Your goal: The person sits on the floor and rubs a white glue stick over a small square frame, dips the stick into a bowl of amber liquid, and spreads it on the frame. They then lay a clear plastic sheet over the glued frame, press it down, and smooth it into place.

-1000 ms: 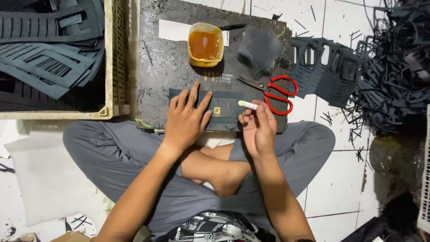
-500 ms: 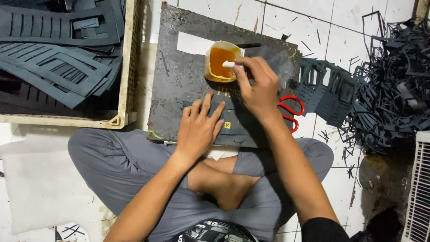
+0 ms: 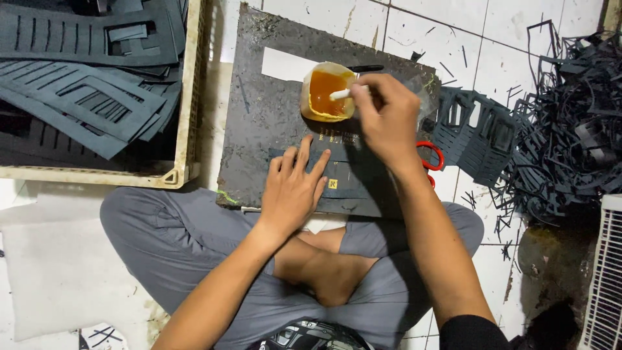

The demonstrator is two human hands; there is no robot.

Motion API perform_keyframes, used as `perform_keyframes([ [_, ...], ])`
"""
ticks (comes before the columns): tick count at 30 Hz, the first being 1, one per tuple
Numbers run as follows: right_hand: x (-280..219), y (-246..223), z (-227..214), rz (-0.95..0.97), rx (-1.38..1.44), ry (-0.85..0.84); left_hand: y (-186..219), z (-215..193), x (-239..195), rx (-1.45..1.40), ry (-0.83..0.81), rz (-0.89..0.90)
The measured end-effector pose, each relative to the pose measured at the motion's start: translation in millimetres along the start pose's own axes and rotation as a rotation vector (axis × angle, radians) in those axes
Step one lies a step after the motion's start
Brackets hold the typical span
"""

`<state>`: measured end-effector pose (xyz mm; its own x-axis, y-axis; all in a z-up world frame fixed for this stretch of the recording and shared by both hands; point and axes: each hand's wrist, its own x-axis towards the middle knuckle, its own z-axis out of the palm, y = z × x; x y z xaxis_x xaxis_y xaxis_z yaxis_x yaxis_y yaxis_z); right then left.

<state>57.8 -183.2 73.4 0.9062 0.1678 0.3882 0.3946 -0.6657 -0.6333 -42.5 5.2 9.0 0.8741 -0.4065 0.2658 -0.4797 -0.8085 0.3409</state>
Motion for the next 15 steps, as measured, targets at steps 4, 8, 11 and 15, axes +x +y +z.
perform_keyframes([
  [4, -18, -8, -15, 0.156, 0.07, 0.099, 3, 8, 1, -0.017, 0.015, -0.007],
  [8, -33, -16, -19, 0.094, -0.051, 0.104, 6, 8, 1, 0.032, 0.039, -0.008],
  [11, -42, -12, -15, 0.037, -0.086, 0.09, 8, 4, 2, 0.03, 0.065, -0.005],
  [15, -50, -7, -12, -0.036, -0.107, 0.061, -1, 12, -1, -0.013, 0.138, 0.013],
])
